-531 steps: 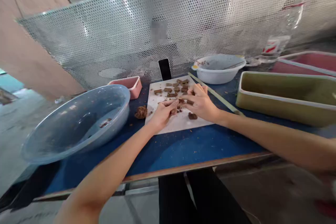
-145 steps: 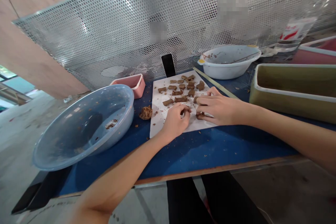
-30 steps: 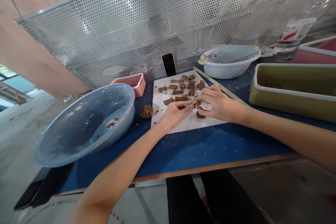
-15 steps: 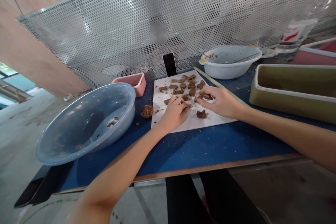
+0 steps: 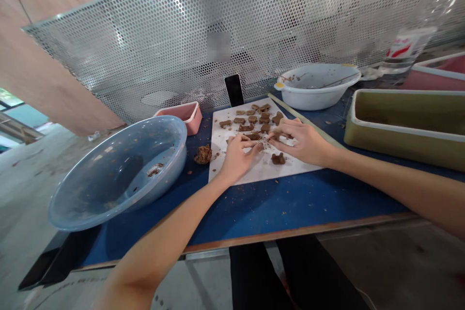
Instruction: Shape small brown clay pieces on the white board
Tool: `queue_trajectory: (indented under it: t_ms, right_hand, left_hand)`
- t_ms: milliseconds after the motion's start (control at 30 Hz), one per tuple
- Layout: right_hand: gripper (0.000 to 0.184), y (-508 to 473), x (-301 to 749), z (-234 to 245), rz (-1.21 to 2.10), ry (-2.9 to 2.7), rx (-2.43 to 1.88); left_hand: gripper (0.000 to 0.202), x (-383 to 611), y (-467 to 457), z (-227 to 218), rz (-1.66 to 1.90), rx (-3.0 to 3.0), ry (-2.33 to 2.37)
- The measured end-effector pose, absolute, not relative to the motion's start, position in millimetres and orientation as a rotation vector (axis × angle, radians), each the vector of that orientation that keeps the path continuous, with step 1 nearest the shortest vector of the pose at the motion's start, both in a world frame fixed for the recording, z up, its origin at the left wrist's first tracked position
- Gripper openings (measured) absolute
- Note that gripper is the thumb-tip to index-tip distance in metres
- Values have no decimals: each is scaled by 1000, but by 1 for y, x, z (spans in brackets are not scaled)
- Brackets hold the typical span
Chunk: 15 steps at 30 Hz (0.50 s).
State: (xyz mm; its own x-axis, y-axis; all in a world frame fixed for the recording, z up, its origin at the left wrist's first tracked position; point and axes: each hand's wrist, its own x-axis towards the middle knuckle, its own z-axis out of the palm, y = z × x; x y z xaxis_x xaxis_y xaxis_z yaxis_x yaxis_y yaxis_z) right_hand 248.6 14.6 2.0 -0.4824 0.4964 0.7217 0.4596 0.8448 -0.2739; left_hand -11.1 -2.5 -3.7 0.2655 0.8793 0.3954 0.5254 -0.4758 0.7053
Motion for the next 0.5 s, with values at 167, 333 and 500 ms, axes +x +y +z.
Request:
queue_trajectory:
  t_ms: [167, 333, 500]
  right_hand:
    - [12, 14, 248, 1, 48, -2175, -691]
    - [14, 13, 249, 3, 39, -2173, -685]
    - [13, 13, 249, 1, 4, -2162, -667]
  left_hand:
    - [4, -9, -4, -3, 1141, 2094, 1362]
    - [9, -4, -9, 9, 1091, 1671, 1058]
    - [16, -1, -13, 14, 1069, 1439, 963]
